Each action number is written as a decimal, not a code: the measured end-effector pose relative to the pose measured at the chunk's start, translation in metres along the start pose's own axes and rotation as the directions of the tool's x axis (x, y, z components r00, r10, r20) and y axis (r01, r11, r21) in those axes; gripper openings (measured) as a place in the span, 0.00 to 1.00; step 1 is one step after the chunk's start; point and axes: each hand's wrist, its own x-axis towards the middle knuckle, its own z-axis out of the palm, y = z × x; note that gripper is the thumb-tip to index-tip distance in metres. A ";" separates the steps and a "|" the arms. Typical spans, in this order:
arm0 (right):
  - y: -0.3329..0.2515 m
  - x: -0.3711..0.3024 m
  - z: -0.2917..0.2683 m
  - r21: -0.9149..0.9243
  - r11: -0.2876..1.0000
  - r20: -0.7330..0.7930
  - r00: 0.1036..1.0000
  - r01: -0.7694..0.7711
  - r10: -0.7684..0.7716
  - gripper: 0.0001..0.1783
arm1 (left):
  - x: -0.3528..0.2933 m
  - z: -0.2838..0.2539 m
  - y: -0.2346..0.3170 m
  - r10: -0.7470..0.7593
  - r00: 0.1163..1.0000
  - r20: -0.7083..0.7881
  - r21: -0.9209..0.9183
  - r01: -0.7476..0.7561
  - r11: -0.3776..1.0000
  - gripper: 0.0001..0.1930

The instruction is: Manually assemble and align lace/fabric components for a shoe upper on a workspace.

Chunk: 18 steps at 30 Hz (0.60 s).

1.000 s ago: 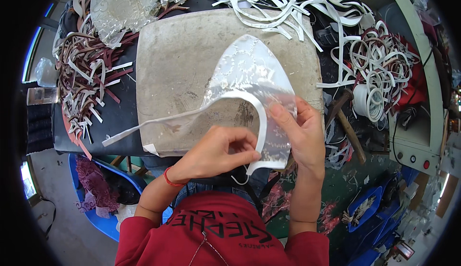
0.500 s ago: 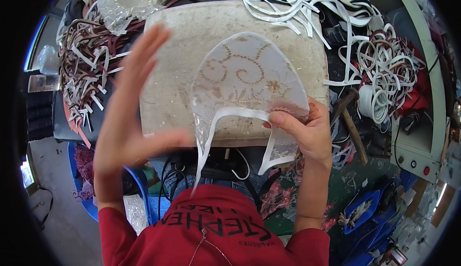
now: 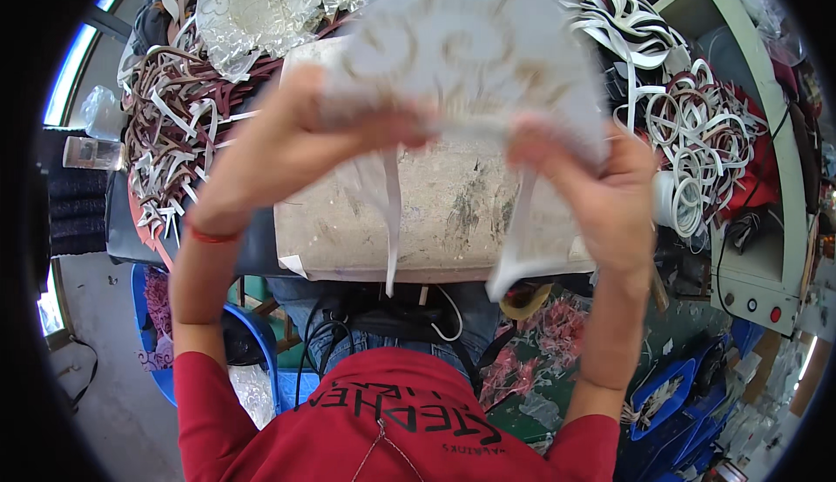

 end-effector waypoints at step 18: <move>0.066 -0.028 0.050 -0.577 0.394 0.618 0.698 0.715 -0.362 0.22 | -0.103 0.033 -0.044 0.058 0.969 0.239 0.716 -0.216 0.664 0.27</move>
